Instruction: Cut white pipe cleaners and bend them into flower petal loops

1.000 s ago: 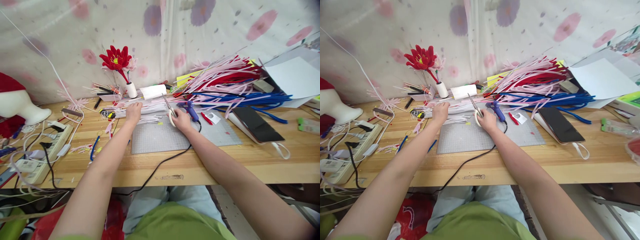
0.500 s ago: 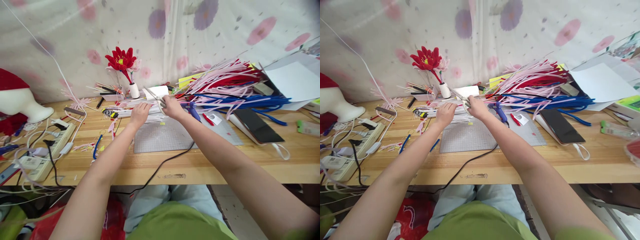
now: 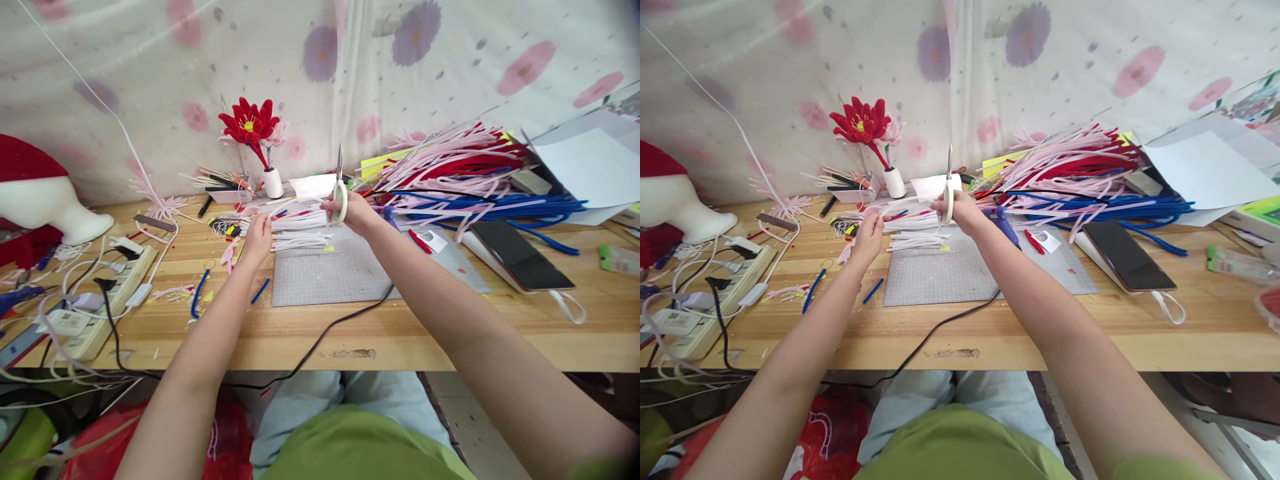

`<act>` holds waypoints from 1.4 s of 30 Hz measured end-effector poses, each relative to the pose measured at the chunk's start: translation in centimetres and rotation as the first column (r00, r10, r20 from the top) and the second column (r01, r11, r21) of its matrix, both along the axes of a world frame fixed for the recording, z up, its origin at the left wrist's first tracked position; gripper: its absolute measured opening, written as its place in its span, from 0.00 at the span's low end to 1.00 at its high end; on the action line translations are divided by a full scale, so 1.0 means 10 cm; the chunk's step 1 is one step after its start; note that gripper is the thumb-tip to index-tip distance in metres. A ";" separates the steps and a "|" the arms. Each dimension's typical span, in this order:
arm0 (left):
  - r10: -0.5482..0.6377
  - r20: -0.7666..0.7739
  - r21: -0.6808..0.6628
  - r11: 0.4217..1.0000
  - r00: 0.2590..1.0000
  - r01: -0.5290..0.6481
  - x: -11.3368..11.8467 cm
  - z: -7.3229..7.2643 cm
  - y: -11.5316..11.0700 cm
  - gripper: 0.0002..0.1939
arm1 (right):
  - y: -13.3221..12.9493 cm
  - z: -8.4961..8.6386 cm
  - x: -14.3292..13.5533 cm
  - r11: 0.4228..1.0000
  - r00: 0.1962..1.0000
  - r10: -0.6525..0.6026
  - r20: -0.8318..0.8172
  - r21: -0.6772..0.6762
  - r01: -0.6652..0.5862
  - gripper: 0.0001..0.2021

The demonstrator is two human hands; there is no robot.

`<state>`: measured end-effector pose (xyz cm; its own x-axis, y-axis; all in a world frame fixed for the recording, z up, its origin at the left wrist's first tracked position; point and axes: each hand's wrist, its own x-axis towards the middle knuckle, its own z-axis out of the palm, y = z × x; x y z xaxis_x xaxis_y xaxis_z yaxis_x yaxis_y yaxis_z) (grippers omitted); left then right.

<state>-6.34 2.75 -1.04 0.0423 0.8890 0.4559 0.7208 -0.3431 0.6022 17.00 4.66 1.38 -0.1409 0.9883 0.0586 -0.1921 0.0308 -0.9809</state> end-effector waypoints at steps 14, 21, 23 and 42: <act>0.061 0.732 -0.500 0.725 0.679 0.474 0.87 0.16 -0.26 0.12 | -0.16 0.00 -0.12 0.989 0.952 0.145 0.268 -0.017 -0.145 0.18; -0.070 0.770 -0.475 0.602 0.635 0.642 0.77 0.15 -0.32 0.23 | -0.13 -0.06 -0.11 0.970 0.931 0.238 0.278 -0.016 -0.243 0.19; -0.080 0.763 -0.478 0.599 0.642 0.642 0.76 0.14 -0.30 0.25 | -0.14 -0.06 -0.10 0.959 0.927 0.277 0.254 -0.016 -0.282 0.19; 0.029 0.785 -0.464 0.689 0.618 0.557 0.83 0.05 -0.27 0.08 | -0.08 -0.07 -0.23 0.999 0.993 -0.016 0.115 -0.030 0.019 0.19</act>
